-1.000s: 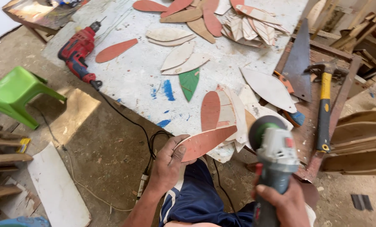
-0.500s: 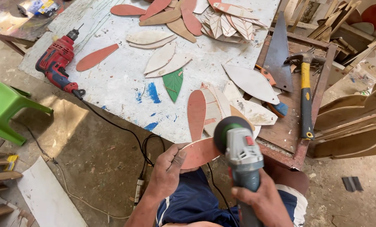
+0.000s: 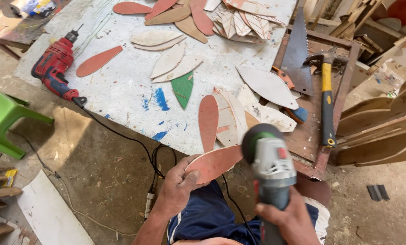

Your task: Sanding the edges of leaf-shaped wooden cutouts using an angle grinder

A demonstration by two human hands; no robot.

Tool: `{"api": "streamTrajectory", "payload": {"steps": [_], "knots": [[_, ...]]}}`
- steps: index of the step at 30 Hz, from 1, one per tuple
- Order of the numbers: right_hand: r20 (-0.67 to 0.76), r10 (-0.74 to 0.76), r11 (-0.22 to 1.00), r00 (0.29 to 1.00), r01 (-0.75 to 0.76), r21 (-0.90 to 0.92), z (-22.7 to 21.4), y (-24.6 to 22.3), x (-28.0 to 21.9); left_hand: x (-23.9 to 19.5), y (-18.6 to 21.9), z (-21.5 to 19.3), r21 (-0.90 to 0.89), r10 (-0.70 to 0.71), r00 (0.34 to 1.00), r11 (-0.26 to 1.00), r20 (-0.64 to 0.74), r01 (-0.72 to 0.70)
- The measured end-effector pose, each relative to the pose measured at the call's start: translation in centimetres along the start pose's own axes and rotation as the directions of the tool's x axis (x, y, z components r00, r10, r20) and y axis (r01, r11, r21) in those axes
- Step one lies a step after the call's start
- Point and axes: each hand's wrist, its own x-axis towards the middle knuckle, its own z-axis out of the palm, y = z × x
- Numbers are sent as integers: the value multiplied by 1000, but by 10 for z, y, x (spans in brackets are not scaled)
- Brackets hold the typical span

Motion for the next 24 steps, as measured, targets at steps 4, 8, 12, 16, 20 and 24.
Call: {"api": "streamTrajectory", "payload": {"steps": [4,8,12,16,20,24], "knots": [[101,97,990,990,-86,-112,25,-28,-24,1,18,12,156,-146,989,976,-37,150],[231,172,976,958,-133,-174,37,-46,-31,-1,13,13,192,51,999,980,0,-50],[128,218,965,967,-195,-175,31,-39,-26,-3,-2,-2,349,244,968,913,-55,-210],[43,62,985,997,-54,-163,15,-21,-3,-4,-13,-12,271,206,975,946,-80,-178],[-97,183,982,978,-186,-21,16,-30,-5,3,-36,-15,-133,53,994,989,-100,-66],[1,69,981,998,-68,182,11,-9,-2,7,-39,-13,-233,5,993,972,-122,-34]]}}
